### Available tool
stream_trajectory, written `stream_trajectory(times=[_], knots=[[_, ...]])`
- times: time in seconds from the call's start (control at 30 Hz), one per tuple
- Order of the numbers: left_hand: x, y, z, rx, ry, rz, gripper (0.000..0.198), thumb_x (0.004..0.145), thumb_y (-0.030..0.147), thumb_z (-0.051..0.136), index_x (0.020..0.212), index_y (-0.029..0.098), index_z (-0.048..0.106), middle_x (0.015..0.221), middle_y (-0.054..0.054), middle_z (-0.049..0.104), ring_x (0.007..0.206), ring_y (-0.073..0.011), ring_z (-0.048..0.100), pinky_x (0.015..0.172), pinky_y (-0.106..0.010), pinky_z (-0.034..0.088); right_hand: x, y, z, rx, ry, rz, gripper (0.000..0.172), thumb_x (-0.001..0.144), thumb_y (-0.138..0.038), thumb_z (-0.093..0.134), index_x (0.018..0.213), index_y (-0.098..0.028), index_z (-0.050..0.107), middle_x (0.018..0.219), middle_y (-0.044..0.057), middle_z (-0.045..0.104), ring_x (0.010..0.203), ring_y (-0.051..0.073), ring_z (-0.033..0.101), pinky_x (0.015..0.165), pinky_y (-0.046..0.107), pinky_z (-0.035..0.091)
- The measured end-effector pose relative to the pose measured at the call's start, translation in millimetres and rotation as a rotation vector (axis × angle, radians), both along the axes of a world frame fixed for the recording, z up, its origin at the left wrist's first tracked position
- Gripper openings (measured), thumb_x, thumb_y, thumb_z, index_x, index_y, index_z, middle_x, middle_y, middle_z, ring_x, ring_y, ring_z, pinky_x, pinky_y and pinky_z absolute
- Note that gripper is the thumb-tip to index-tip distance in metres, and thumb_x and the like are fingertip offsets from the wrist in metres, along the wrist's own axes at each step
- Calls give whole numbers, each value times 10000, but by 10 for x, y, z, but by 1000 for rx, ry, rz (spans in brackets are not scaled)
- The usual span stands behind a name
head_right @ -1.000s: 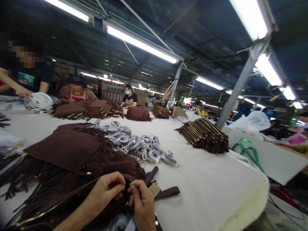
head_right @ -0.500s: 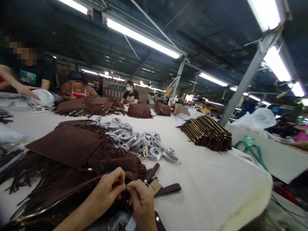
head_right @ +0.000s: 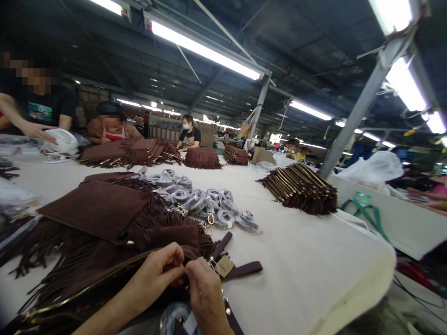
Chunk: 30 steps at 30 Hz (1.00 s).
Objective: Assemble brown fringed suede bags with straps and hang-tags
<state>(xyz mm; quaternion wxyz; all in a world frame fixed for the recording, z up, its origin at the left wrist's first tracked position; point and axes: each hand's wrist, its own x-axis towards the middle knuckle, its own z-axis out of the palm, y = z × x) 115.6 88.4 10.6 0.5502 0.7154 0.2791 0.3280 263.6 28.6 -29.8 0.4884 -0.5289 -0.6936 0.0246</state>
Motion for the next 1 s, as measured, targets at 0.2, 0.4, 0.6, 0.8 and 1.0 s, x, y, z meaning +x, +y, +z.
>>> stream_trajectory(times=[0.2, 0.4, 0.6, 0.8, 1.0], knots=[[13, -21, -32, 183, 97, 99, 176, 703, 63, 457, 789, 217, 454, 638, 62, 518, 600, -118, 506, 578, -212, 361, 14, -4, -37, 10, -68, 11, 266, 988, -194, 395, 761, -223, 530, 720, -8, 540, 665, 139, 534, 602, 215, 388], [32, -113, -1, 307, 331, 227, 251, 709, 0, 397, 783, 238, 376, 623, 46, 481, 591, -149, 483, 583, -253, 299, 7, 20, -119, 52, -160, -42, 292, 975, -164, 349, 742, -219, 516, 698, -5, 521, 615, 137, 520, 558, 230, 356], [76, -142, -5, 381, 420, 278, 252, 741, 0, 388, 729, 246, 333, 633, 24, 469, 604, -170, 479, 591, -279, 271, -34, 33, -173, 56, -210, -72, 291, 933, -132, 337, 720, -222, 513, 675, 8, 541, 580, 149, 511, 536, 250, 341], [91, -119, -58, 381, 367, 274, 246, 750, 19, 396, 684, 246, 326, 618, 25, 472, 590, -167, 480, 585, -263, 289, -33, 47, -183, -1, -200, -93, 289, 938, -137, 339, 739, -218, 532, 702, 16, 566, 623, 155, 539, 563, 247, 352], [84, -103, -42, 431, 351, 253, 213, 775, 39, 374, 700, 235, 412, 654, 6, 543, 636, -171, 538, 624, -262, 335, -64, 48, -60, -4, -206, -99, 324, 952, -145, 314, 783, -207, 583, 709, 36, 594, 645, 167, 567, 574, 243, 400]])
